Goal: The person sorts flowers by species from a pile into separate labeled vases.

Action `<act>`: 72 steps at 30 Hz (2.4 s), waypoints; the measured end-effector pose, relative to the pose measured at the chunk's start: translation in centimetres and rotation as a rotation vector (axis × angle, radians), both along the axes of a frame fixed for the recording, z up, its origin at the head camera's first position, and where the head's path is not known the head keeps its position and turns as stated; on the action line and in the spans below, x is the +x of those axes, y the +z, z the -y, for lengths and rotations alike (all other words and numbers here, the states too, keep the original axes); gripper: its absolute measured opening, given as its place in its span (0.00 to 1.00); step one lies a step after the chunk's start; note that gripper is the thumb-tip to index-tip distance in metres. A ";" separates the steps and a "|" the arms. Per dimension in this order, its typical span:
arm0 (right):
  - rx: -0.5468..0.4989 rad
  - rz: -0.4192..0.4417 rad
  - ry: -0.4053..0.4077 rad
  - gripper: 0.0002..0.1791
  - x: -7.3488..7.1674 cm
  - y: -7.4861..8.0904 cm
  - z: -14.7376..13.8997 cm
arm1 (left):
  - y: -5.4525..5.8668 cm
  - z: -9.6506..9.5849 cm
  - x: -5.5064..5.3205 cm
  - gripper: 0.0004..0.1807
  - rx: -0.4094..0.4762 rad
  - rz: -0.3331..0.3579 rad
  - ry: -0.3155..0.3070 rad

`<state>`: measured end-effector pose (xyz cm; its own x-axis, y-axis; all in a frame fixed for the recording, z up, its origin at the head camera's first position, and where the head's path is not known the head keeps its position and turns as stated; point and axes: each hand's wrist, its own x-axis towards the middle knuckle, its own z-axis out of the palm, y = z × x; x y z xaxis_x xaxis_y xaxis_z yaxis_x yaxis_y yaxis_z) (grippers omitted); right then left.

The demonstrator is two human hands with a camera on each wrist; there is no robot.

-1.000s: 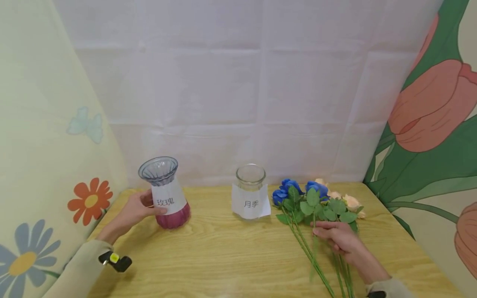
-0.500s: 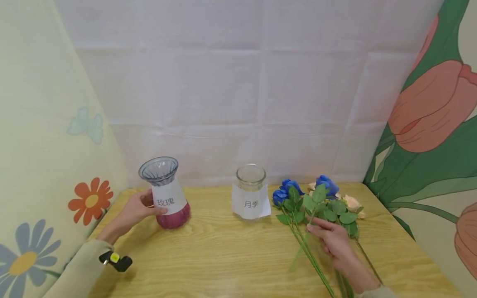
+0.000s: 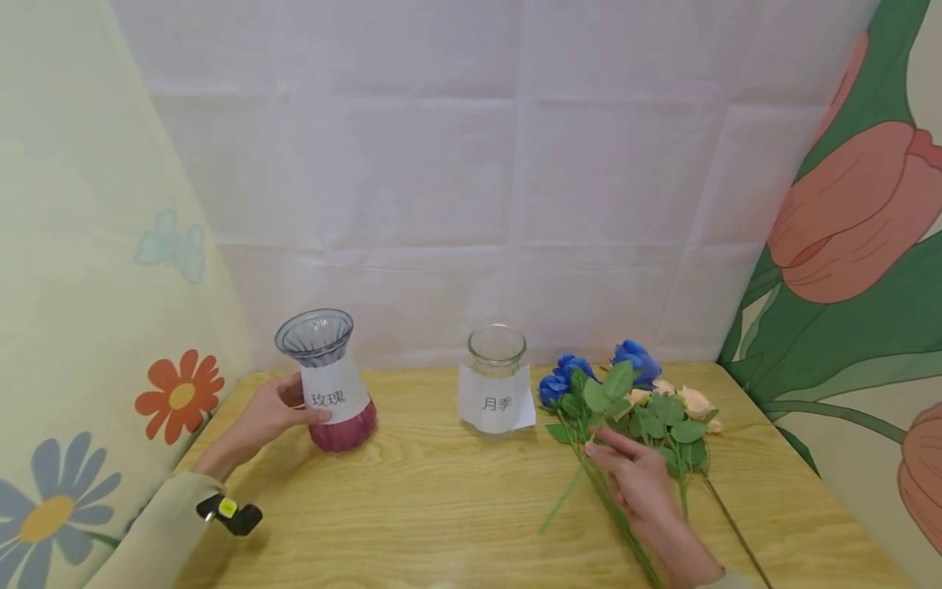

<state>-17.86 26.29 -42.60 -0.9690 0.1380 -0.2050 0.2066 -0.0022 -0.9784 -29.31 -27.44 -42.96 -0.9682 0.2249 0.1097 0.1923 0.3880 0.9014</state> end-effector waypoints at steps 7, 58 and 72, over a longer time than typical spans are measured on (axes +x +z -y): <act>-0.011 -0.006 -0.031 0.34 0.3 0.4 1.9 | 0.4 0.0 0.2 0.46 0.011 0.001 -0.009; -0.172 -0.321 0.145 0.23 -1.7 2.9 16.9 | 0.2 0.0 -0.2 0.46 0.011 0.008 -0.019; -0.161 -0.364 0.199 0.21 -3.2 3.3 20.8 | 0.4 -0.1 0.1 0.45 0.030 0.023 -0.020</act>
<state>-21.08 5.50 -39.32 -0.9865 -0.0647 0.1505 -0.1390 -0.1559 -0.9780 -29.22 -27.36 -42.61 -0.9658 0.2413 0.0948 0.1791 0.3569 0.9168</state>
